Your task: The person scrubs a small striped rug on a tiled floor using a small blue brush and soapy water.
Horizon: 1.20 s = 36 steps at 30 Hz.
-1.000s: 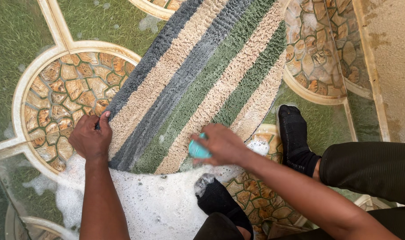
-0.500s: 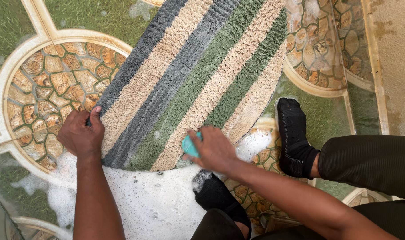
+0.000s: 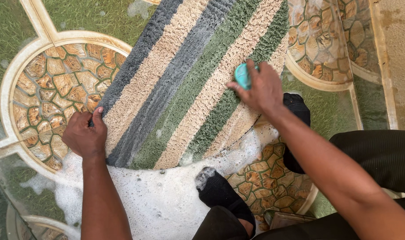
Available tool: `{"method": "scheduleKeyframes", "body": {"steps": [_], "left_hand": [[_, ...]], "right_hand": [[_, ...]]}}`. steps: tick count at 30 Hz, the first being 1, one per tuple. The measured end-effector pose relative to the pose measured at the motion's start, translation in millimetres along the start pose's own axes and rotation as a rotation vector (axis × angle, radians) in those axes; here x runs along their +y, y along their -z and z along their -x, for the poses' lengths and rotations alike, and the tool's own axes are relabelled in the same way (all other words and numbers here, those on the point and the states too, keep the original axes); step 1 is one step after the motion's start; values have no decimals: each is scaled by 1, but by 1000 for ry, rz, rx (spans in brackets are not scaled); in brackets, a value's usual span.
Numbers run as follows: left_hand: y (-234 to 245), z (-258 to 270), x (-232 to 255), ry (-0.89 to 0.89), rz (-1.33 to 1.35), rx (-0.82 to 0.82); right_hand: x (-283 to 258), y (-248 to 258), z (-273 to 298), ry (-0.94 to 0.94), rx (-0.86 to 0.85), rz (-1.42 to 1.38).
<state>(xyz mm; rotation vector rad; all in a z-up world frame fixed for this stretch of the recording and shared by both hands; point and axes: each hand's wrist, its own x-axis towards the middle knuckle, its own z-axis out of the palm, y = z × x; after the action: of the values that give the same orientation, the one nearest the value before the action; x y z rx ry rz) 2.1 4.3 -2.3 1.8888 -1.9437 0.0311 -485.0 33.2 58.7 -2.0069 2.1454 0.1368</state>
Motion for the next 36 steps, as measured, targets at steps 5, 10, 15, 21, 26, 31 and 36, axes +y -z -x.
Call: {"method": "scheduleKeyframes", "body": {"steps": [5, 10, 15, 21, 26, 31, 36], "left_hand": [[2, -1, 1, 46, -60, -65], [2, 2, 0, 19, -35, -47], [0, 2, -1, -16, -1, -11], [1, -1, 2, -4, -33, -33], [5, -1, 7, 47, -35, -72], [6, 6, 0, -24, -29, -26], [-1, 1, -2, 11, -74, -61]], "right_hand": [[-113, -33, 103, 543, -138, -234], [-132, -32, 115, 705, -340, -159], [-12, -11, -1, 274, -4, -1], [-13, -11, -5, 49, 140, -126], [-144, -27, 112, 452, -340, -228], [-120, -21, 82, 529, -388, -164], [16, 17, -14, 7, -81, 32]]}}
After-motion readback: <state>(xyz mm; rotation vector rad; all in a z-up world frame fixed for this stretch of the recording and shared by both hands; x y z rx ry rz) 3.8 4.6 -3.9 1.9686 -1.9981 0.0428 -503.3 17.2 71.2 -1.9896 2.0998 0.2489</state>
